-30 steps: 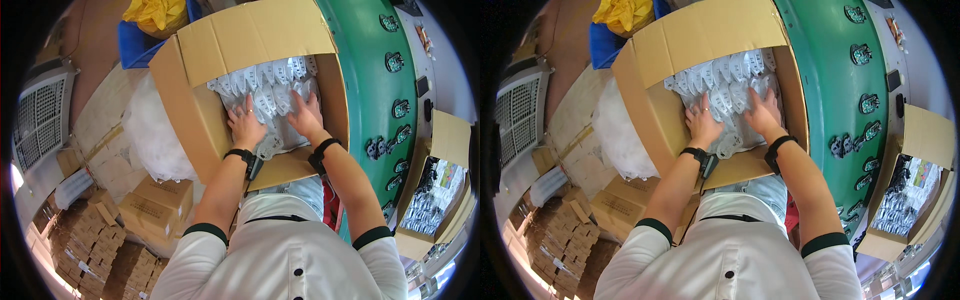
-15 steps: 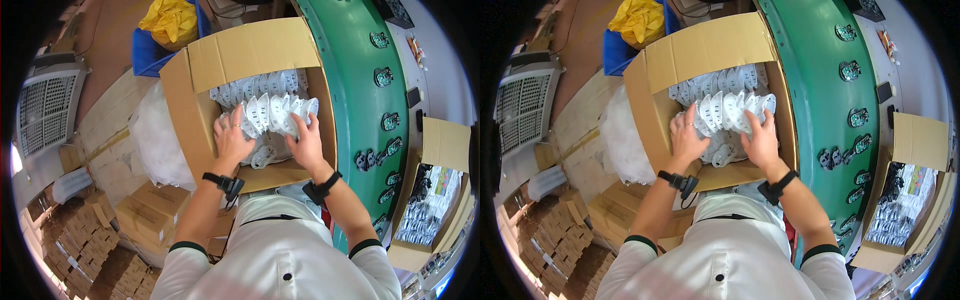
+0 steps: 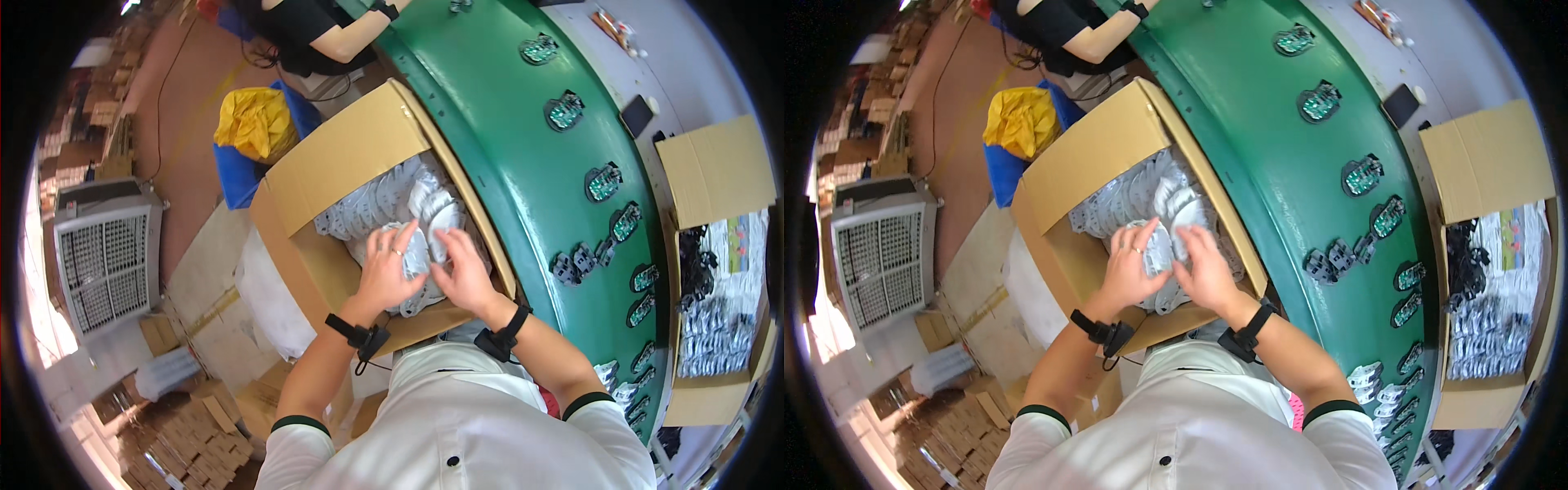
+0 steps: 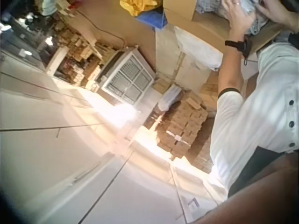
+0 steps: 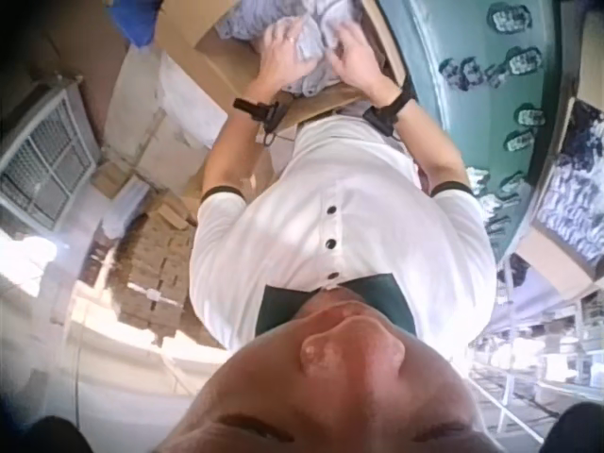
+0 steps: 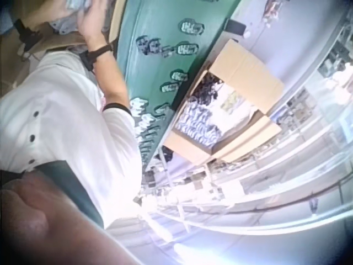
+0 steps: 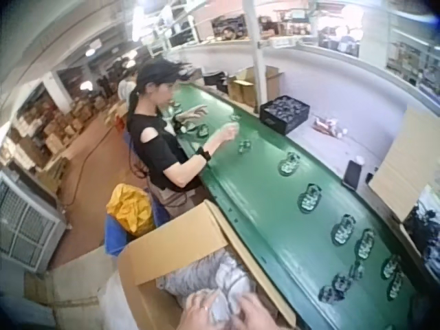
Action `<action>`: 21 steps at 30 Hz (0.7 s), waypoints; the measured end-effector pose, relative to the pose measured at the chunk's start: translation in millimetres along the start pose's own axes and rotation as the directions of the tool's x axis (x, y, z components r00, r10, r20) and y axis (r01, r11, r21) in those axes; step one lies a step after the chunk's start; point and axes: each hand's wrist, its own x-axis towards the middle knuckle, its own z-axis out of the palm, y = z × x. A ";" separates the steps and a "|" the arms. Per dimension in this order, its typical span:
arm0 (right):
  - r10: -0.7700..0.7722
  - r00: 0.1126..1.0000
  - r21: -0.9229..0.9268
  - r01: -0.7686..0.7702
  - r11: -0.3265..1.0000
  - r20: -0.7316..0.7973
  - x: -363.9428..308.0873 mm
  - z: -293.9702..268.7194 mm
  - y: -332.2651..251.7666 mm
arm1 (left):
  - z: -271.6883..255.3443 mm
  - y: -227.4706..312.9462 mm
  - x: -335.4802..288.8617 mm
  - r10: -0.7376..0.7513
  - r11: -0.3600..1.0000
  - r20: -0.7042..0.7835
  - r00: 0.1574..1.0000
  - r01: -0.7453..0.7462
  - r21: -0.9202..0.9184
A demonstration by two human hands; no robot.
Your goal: The person assembles small electronic devices by hand at a factory workstation. They repeatedly pick white plastic housings and black internal components, fit them together, and place the assembled units on a green conveyor belt. The person also retrieves additional white housings from a cardboard box and places them on the belt for further assembly.
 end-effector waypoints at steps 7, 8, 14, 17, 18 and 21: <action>-0.048 0.977 0.195 0.090 0.977 -0.208 -22.5 -79.0 -49.5 | -37.8 81.5 43.3 0.273 0.961 -0.085 0.958 -0.277 -0.028; 0.058 0.957 0.348 0.046 0.936 -0.284 -27.5 -80.1 -34.8 | -40.0 87.0 61.5 0.336 0.940 -0.038 0.941 -0.338 -0.050; 0.274 0.785 0.309 -0.110 0.945 -0.556 7.4 -116.8 31.7 | 1.5 103.7 204.5 0.433 0.868 0.122 0.893 -0.450 0.209; 0.189 0.749 0.030 -0.220 0.975 -0.635 38.6 -112.3 82.0 | 33.1 91.2 268.3 0.414 0.747 0.296 0.861 -0.507 0.430; 0.218 0.747 0.082 -0.216 0.973 -0.628 51.6 -112.4 79.6 | 40.0 85.6 282.9 0.391 0.707 0.331 0.859 -0.510 0.489; 0.291 0.759 0.197 -0.215 0.957 -0.583 95.1 -114.8 64.3 | 45.1 70.5 312.7 0.336 0.671 0.372 0.865 -0.497 0.550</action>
